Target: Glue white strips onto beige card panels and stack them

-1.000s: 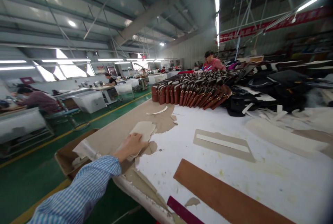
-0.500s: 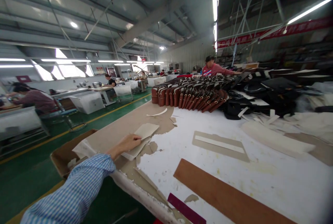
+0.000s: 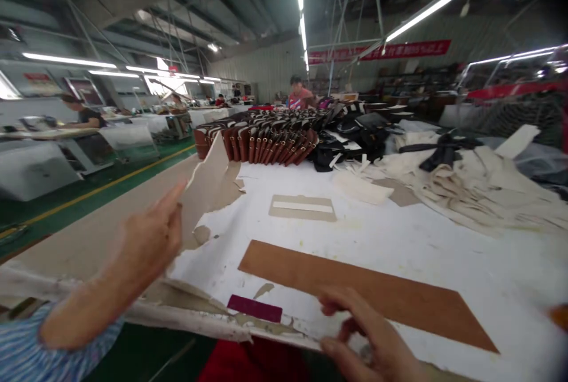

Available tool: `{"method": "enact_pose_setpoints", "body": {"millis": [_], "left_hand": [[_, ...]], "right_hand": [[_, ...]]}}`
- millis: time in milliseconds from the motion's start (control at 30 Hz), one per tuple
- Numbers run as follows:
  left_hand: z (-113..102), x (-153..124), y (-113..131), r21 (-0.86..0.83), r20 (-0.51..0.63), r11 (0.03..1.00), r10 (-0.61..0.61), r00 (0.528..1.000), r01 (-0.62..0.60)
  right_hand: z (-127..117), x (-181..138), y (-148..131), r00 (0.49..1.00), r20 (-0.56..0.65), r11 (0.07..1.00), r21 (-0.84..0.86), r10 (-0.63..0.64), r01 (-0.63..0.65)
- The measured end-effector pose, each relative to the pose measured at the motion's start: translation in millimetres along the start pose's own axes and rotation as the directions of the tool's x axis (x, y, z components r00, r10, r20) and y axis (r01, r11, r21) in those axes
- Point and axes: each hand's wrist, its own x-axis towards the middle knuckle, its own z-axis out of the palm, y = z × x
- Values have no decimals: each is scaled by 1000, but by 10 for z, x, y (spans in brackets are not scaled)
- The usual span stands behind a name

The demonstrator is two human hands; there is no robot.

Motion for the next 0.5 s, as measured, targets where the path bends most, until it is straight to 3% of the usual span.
{"method": "enact_pose_setpoints", "body": {"millis": [67, 133, 233, 333, 400, 467, 500], "left_hand": [[-4, -222, 424, -84, 27, 993, 88, 996, -85], [48, -432, 820, -275, 83, 953, 157, 984, -129], [142, -667, 1276, -615, 231, 789, 191, 954, -9], [190, -814, 1506, -802, 338, 575, 213, 917, 163], [234, -869, 1528, -886, 377, 393, 296, 878, 247], [339, -889, 1471, -916, 365, 294, 333, 870, 272], [422, -890, 1426, -911, 363, 310, 293, 884, 271]], "right_hand": [[296, 176, -207, 972, -74, 974, -8, -224, 224], [555, 323, -397, 909, -217, 935, -112, -355, 338], [747, 433, -499, 830, -359, 896, -289, -427, 337], [652, 392, -352, 769, -477, 900, -306, -426, 310], [462, 308, -204, 763, -599, 970, -149, -243, 193], [229, 216, -83, 733, -665, 984, 173, 142, -33], [116, 176, -39, 690, -636, 921, 370, 345, -121]]}}
